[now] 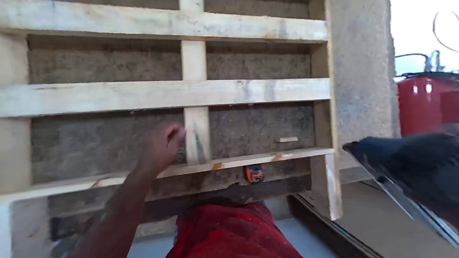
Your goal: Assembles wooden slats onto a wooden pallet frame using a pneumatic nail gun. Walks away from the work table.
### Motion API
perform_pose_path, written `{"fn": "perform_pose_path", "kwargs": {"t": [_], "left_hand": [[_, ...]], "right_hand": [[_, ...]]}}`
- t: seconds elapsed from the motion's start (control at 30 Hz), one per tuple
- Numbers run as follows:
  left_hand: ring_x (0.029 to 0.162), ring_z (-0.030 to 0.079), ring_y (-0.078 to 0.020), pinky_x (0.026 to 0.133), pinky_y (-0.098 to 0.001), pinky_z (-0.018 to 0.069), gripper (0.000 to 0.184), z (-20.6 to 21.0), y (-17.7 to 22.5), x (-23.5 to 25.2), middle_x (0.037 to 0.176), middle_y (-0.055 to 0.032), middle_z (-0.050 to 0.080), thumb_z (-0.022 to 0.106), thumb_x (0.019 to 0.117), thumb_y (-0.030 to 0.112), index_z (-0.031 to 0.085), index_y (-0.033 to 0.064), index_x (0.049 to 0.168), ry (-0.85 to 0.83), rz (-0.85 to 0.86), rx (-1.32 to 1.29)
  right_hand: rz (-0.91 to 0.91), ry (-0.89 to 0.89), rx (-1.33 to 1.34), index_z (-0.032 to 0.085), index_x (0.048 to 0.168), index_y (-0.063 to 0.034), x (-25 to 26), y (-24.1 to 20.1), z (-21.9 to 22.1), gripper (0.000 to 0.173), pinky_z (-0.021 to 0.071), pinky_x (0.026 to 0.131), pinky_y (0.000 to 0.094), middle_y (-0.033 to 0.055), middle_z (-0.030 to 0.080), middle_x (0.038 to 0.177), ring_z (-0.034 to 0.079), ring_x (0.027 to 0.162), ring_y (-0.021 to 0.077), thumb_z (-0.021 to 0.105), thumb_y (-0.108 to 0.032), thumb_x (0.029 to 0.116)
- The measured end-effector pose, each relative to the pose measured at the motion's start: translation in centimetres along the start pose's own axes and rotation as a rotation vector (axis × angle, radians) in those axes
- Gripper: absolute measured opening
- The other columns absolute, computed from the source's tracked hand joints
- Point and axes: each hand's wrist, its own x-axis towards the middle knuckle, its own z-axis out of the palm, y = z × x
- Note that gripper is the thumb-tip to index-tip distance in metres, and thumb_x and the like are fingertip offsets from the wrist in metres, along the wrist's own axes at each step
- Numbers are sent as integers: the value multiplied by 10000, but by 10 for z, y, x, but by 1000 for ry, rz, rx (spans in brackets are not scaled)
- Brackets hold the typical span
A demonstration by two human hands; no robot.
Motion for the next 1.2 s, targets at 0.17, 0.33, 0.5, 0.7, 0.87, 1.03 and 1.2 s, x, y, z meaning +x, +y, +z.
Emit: {"fn": "perform_pose_path", "kwargs": {"t": [0.17,0.33,0.5,0.7,0.87,1.03,1.2], "left_hand": [[1201,599,-436,1021,-657,461,623,94,3,-85,1229,-181,672,535,930,667,743,136,1180,-3,97,254],[1160,641,-360,1015,-620,493,403,86,60,-62,1147,-124,714,713,929,492,760,134,1109,-130,-91,279],[1018,722,-231,949,-541,574,388,115,177,-11,1090,-64,748,604,1025,440,704,144,1256,-295,-29,208],[1259,614,-288,1059,-559,506,482,218,271,69,1394,-92,623,693,971,371,611,176,1404,-452,118,252],[1146,672,-323,962,-590,549,330,235,267,84,1246,-132,692,605,1019,298,674,168,1315,-507,-31,200],[1102,691,-222,994,-499,561,390,172,234,27,1208,-83,710,626,1011,392,665,162,1324,-196,-191,-82],[1008,713,-242,934,-493,591,457,136,179,-76,1117,-120,723,693,931,368,671,62,1270,-140,-375,-238]], "right_hand": [[-141,339,-9,674,1063,-19,167,146,40,356,501,699,747,282,686,915,673,873,519,795,-313,903],[-60,401,113,635,1180,21,273,149,84,420,488,791,781,339,661,1117,645,1031,566,721,-304,929],[-169,377,199,374,1538,-46,336,127,128,816,548,785,728,310,511,1416,651,1044,548,801,-234,869],[-325,430,333,493,1479,-38,295,135,145,591,468,1026,697,258,448,1534,519,1322,495,694,-237,960],[-733,550,510,750,1037,-36,126,90,184,246,623,802,502,151,745,1006,739,929,302,631,-246,992],[-1248,106,247,602,1414,-280,85,-18,295,518,460,1120,531,98,462,1587,464,1440,321,692,-458,936],[-1296,75,146,523,1474,-268,110,-64,320,585,473,1058,619,193,514,1498,483,1385,433,702,-379,929]]}}
